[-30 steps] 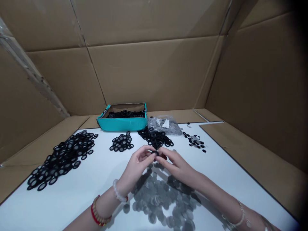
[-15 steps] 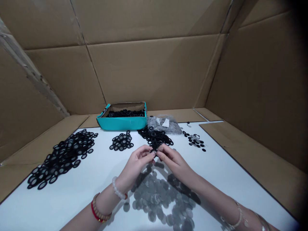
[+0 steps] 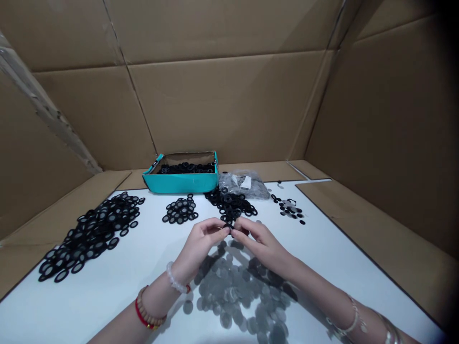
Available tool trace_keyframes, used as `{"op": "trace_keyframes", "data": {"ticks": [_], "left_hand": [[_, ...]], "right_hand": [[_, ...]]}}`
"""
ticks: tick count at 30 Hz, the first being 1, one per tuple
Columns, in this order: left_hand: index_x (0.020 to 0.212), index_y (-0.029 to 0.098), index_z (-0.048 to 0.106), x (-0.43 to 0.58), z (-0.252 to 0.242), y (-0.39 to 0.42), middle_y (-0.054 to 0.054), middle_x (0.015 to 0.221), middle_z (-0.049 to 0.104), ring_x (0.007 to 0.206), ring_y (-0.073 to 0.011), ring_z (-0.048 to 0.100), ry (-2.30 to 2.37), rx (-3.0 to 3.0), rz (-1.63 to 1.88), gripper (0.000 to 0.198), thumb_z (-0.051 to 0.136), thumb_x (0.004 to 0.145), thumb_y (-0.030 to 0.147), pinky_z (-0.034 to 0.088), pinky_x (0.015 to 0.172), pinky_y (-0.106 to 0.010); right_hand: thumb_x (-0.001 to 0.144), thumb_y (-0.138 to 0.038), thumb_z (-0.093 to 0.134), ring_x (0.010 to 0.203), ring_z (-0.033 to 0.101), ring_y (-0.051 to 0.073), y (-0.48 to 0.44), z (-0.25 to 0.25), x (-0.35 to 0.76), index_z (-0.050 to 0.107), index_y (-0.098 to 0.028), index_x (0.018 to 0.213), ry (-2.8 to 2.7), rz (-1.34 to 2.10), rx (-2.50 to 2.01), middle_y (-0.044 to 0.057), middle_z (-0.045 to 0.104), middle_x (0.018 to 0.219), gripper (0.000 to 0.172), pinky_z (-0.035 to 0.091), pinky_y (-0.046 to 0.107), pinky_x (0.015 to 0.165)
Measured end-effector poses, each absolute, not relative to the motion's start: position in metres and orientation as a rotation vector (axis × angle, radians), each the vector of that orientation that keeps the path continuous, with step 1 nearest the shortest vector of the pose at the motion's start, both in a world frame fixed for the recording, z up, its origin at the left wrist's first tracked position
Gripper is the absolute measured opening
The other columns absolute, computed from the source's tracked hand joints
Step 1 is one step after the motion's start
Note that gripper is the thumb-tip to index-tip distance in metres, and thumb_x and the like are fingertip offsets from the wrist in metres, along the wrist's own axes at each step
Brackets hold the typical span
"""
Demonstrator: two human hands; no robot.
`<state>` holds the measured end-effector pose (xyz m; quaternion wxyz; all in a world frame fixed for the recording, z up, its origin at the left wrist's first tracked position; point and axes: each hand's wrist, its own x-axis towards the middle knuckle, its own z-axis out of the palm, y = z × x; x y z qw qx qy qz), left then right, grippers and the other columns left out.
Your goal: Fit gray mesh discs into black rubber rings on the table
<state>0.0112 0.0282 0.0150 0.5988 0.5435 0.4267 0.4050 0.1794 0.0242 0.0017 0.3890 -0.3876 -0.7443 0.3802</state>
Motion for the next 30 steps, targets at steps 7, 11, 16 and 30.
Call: {"op": "trace_keyframes", "data": {"ticks": [7, 11, 16, 30], "left_hand": [[0.104, 0.020, 0.053, 0.010, 0.020, 0.028, -0.001, 0.079, 0.062, 0.070, -0.0114, 0.054, 0.970, 1.156, 0.929, 0.036, 0.068, 0.071, 0.026, 0.038, 0.062, -0.021], [0.097, 0.017, 0.055, 0.010, 0.021, 0.028, -0.002, 0.077, 0.062, 0.074, -0.0133, 0.057, 0.981, 1.200, 0.945, 0.033, 0.070, 0.069, 0.027, 0.040, 0.066, -0.023], [0.093, 0.017, 0.055, 0.011, 0.027, 0.028, -0.001, 0.074, 0.061, 0.072, -0.0136, 0.057, 1.060, 1.190, 0.999, 0.032, 0.071, 0.067, 0.025, 0.041, 0.065, -0.023], [0.079, 0.017, 0.061, -0.048, 0.013, 0.098, -0.007, 0.077, 0.068, 0.070, -0.0215, 0.062, 1.485, 2.057, 0.806, 0.015, 0.053, 0.077, 0.030, 0.045, 0.063, -0.029]], "right_hand": [[0.090, -0.035, 0.045, 0.060, 0.035, 0.011, 0.027, -0.003, 0.179, 0.038, -0.019, 0.066, -1.838, 1.065, -0.969, -0.005, 0.036, 0.063, 0.030, 0.027, 0.022, 0.054], [0.090, -0.035, 0.045, 0.060, 0.037, 0.011, 0.026, -0.005, 0.177, 0.039, -0.019, 0.067, -1.820, 1.060, -0.974, -0.004, 0.038, 0.063, 0.029, 0.028, 0.023, 0.055], [0.089, -0.036, 0.046, 0.061, 0.037, 0.012, 0.026, -0.004, 0.178, 0.040, -0.019, 0.067, -1.816, 1.049, -0.983, -0.004, 0.039, 0.064, 0.029, 0.029, 0.023, 0.056], [0.083, -0.035, 0.058, 0.077, 0.052, 0.016, 0.010, 0.011, 0.180, 0.057, -0.021, 0.090, -2.388, 1.041, -1.064, 0.001, 0.057, 0.089, 0.015, 0.038, 0.024, 0.063]]}}
